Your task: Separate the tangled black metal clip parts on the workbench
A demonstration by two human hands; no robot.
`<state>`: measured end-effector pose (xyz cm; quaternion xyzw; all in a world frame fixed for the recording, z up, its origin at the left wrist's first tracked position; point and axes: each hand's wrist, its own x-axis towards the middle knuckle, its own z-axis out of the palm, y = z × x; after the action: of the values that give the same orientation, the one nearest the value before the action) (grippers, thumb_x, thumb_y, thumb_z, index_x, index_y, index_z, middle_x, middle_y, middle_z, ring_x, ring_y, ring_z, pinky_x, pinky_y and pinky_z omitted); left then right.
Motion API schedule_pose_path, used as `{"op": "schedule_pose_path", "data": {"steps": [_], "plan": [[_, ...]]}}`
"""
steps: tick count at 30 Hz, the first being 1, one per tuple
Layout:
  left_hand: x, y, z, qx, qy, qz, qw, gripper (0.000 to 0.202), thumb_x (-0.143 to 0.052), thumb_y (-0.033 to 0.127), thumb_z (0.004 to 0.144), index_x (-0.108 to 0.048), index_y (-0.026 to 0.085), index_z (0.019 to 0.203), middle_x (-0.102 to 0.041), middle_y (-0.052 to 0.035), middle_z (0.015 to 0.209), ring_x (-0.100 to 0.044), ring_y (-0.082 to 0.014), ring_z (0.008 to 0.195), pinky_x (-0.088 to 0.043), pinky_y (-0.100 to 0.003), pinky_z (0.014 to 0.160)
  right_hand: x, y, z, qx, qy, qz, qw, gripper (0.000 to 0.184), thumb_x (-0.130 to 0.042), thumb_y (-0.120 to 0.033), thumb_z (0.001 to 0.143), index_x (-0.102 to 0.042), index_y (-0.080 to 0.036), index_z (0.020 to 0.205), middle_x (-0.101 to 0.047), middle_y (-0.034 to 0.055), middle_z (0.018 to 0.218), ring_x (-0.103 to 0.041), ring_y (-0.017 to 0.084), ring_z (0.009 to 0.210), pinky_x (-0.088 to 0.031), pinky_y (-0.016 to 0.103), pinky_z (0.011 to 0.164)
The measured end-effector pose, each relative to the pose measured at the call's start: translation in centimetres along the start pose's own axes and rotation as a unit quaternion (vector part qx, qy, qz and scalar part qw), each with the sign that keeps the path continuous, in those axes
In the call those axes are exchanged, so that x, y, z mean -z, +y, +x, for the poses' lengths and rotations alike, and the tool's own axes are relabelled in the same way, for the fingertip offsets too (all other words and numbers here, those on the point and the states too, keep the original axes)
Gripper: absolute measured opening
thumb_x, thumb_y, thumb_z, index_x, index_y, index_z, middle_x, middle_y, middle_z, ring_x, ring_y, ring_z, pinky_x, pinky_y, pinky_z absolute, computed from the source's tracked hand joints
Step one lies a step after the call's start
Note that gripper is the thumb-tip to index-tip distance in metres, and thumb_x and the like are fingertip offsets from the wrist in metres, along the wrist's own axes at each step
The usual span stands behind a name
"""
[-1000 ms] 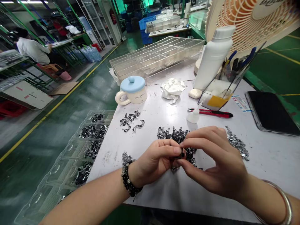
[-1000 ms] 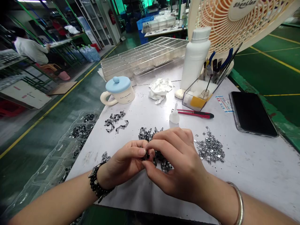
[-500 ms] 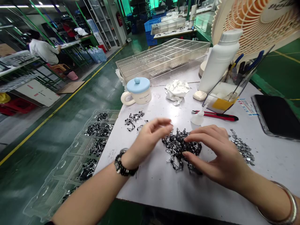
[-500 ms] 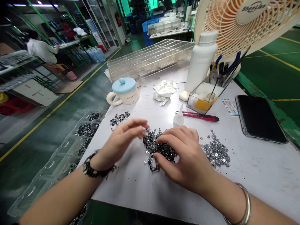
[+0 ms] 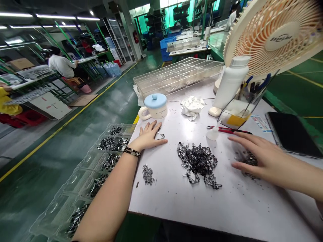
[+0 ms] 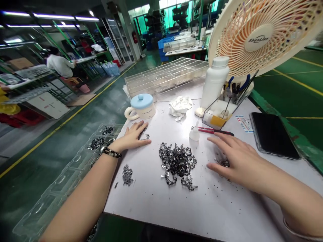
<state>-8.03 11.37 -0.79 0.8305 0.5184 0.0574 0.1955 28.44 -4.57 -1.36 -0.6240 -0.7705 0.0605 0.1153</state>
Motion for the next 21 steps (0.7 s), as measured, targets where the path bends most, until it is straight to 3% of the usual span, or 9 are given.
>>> {"op": "schedule_pose_path", "data": {"steps": [3,6,8,13,18,21], "plan": [[-1.1,0.3,0.8,-0.069,0.035,0.015,0.997,0.058,-0.058,0.049,0.085,-0.044,0.022,0.135,-0.035,-0.0122,0.148,-0.028,-0.0347,0.137,-0.017,-0.062,0.111,-0.9,0.8,-1.0,-0.002,-0.022,0.044,0.999,0.073,-0.053,-0.059,0.08,-0.029,-0.035,0.144,-0.03,0.0047,0.151,-0.034,0.034,0.135,-0.036,0.058,0.105],[-1.7,0.4,1.5,-0.123,0.076,0.005,0.989,0.038,-0.056,0.037,0.089,-0.055,0.018,0.122,-0.046,-0.0109,0.137,-0.043,-0.0288,0.126,-0.034,-0.055,0.105,-1.6,0.6,-2.4,0.021,-0.044,0.065,0.997,0.062,-0.054,-0.055,0.081,-0.039,-0.036,0.138,-0.032,0.0009,0.15,-0.03,0.03,0.139,-0.027,0.059,0.112],[-1.9,0.3,1.7,-0.143,0.096,-0.006,0.985,0.03,-0.056,0.033,0.09,-0.057,0.017,0.115,-0.052,-0.0103,0.13,-0.05,-0.026,0.118,-0.042,-0.051,0.1,-1.7,0.1,-3.4,0.026,-0.043,0.072,0.996,0.056,-0.055,-0.052,0.082,-0.046,-0.034,0.134,-0.036,0.0014,0.148,-0.029,0.028,0.139,-0.027,0.055,0.113],[-2.2,0.1,1.7,-0.159,0.13,-0.017,0.979,0.026,-0.055,0.032,0.091,-0.059,0.016,0.11,-0.059,-0.0089,0.116,-0.059,-0.0213,0.103,-0.05,-0.043,0.089,-1.7,-0.7,-5.1,0.021,-0.004,0.107,0.994,0.049,-0.053,-0.047,0.085,-0.05,-0.029,0.13,-0.04,0.005,0.145,-0.037,0.026,0.135,-0.036,0.047,0.111],[-2.2,0.0,1.6,-0.163,0.146,-0.018,0.976,0.026,-0.055,0.032,0.091,-0.059,0.015,0.11,-0.06,-0.0086,0.114,-0.06,-0.0205,0.1,-0.051,-0.042,0.087,-1.7,0.6,-3.5,-0.034,0.057,0.128,0.99,0.057,-0.051,-0.048,0.085,-0.044,-0.025,0.136,-0.037,0.0095,0.147,-0.036,0.029,0.135,-0.031,0.052,0.112],[-2.0,0.0,1.5,-0.157,0.152,-0.02,0.976,0.026,-0.055,0.032,0.091,-0.058,0.015,0.11,-0.06,-0.0085,0.113,-0.06,-0.0203,0.099,-0.052,-0.042,0.086,-1.9,1.1,-2.9,-0.049,0.05,0.15,0.986,0.055,-0.054,-0.05,0.083,-0.05,-0.025,0.131,-0.043,0.0085,0.142,-0.041,0.029,0.132,-0.034,0.051,0.111]]}}
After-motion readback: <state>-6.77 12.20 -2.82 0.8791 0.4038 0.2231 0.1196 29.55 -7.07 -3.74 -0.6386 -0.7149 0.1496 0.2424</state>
